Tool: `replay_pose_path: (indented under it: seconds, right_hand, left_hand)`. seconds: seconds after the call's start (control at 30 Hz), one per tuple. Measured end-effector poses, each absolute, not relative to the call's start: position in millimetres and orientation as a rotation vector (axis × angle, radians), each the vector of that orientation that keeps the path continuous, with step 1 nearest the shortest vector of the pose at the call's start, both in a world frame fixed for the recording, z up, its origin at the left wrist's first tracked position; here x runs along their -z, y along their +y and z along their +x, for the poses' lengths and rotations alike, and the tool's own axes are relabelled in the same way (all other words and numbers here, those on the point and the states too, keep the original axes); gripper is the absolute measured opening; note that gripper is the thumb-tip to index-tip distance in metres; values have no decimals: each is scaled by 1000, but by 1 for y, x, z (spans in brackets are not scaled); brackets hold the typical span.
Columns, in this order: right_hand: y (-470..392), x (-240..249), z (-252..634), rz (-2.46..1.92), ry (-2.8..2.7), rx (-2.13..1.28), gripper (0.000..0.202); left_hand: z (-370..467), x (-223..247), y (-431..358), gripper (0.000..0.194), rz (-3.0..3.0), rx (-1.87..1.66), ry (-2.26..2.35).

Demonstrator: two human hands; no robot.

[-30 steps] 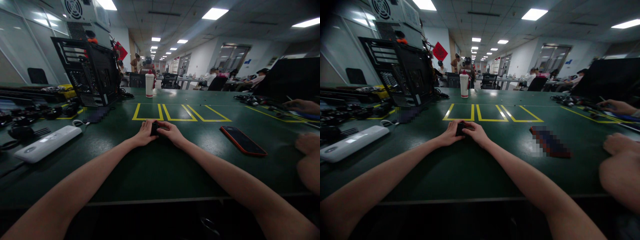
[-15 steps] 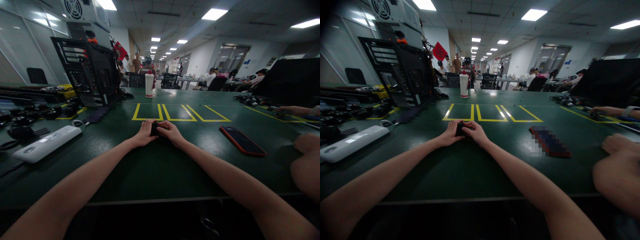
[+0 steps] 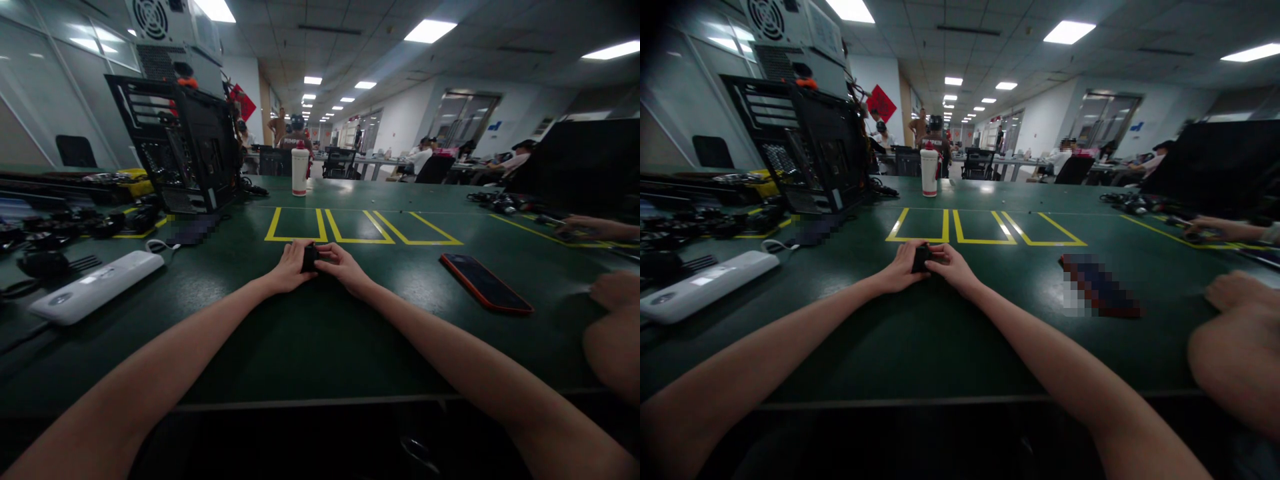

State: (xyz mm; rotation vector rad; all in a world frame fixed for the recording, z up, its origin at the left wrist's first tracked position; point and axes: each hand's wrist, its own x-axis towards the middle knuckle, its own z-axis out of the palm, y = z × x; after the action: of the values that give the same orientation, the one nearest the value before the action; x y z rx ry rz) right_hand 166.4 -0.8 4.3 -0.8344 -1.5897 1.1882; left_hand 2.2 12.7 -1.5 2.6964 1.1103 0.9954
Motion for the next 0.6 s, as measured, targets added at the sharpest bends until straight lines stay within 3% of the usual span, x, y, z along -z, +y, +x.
replay_pose_path:
  seconds: [0.13, 0.33, 0.6]
  right_hand:
    - [1, -4, 165, -875, -1520, -1165, 22]
    - [3, -3, 163, -883, -1536, -1177, 31]
    - [-2, -5, 166, -827, -1568, -1197, 29]
  left_hand:
    - [2, 2, 14, 62, 2715, -999, 1101]
    - [1, 2, 15, 64, 2720, -981, 1119]
    - [2, 1, 11, 62, 2693, -984, 1134]
